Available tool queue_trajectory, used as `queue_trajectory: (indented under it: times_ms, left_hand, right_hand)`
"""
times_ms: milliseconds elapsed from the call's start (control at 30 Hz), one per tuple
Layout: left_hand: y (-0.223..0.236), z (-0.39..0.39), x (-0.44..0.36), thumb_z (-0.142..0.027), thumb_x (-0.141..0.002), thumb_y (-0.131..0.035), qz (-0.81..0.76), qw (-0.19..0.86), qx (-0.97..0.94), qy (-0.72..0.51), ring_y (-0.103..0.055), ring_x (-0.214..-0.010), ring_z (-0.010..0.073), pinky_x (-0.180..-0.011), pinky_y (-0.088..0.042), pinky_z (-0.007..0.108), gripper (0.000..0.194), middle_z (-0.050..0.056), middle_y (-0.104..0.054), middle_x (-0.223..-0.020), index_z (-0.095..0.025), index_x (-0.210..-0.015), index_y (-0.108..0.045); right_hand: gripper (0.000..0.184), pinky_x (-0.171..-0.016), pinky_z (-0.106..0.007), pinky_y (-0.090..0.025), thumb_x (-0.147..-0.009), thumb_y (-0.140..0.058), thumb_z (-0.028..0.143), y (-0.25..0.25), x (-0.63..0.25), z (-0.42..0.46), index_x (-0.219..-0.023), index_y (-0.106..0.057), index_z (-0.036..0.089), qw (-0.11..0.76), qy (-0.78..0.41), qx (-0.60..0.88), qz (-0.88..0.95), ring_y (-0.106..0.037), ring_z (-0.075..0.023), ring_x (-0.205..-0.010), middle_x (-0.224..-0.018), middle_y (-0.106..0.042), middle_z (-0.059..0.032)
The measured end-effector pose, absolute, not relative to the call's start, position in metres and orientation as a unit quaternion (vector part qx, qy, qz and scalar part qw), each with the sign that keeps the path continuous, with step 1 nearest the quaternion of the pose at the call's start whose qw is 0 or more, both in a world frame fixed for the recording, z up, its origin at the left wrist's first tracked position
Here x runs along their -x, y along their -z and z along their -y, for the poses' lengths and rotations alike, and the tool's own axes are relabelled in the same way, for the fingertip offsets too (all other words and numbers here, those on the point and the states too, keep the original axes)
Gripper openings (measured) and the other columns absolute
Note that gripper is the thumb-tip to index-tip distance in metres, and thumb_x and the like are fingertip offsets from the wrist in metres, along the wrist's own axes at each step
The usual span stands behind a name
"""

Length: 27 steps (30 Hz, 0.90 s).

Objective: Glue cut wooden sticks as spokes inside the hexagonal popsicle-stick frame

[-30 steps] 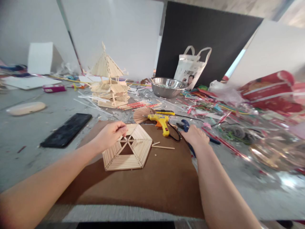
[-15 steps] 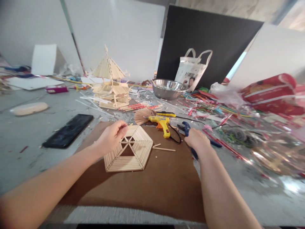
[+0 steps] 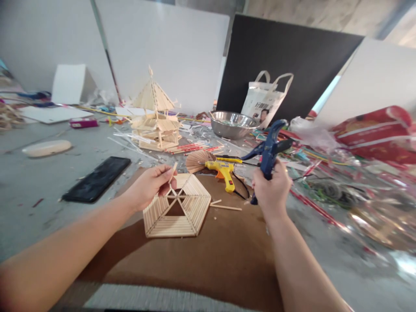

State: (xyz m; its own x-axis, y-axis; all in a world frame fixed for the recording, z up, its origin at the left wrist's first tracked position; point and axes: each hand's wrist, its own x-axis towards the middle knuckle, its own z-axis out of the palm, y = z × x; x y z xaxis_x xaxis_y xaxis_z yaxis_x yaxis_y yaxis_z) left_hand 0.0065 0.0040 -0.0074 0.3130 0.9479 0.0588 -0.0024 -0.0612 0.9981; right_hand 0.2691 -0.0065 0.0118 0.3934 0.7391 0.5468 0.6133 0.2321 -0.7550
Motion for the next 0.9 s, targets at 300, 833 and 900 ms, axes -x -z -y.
queue_trajectory:
  times_ms: [300,833,900]
  left_hand:
    - [0.005,-0.006,-0.005,-0.027,-0.068,-0.059,-0.348,0.673,-0.434,-0.488,-0.051,-0.061,0.0077,-0.052,-0.041,0.02,0.016,0.002,-0.056,-0.077,-0.013,-0.068,-0.051]
    - [0.007,0.019,-0.025,-0.031,-0.077,-0.048,-0.229,0.692,-0.58,-0.365,-0.042,-0.055,0.0056,-0.054,-0.036,0.02,0.02,-0.002,-0.045,-0.061,-0.014,-0.067,-0.044]
    - [0.008,0.021,-0.026,-0.032,-0.077,-0.047,-0.232,0.67,-0.605,-0.363,-0.04,-0.054,0.0059,-0.053,-0.034,0.02,0.02,-0.003,-0.043,-0.06,-0.015,-0.067,-0.043]
  right_hand:
    - [0.013,-0.032,-0.02,-0.024,-0.068,-0.047,0.022,-0.011,-0.245,0.014,-0.076,-0.053,0.014,0.581,-0.453,0.441,0.512,-0.034,-0.0075,-0.028,-0.033,-0.043,0.0052]
    - [0.032,-0.054,-0.033,-0.043,-0.069,-0.03,0.03,0.002,-0.217,0.024,-0.088,-0.053,0.017,0.511,-0.498,0.451,0.537,-0.054,-0.0178,-0.058,-0.069,-0.058,-0.0071]
    - [0.039,-0.059,-0.037,-0.044,-0.071,-0.024,0.03,0.003,-0.215,0.027,-0.093,-0.054,0.017,0.488,-0.505,0.452,0.551,-0.057,-0.0208,-0.067,-0.07,-0.06,-0.0092]
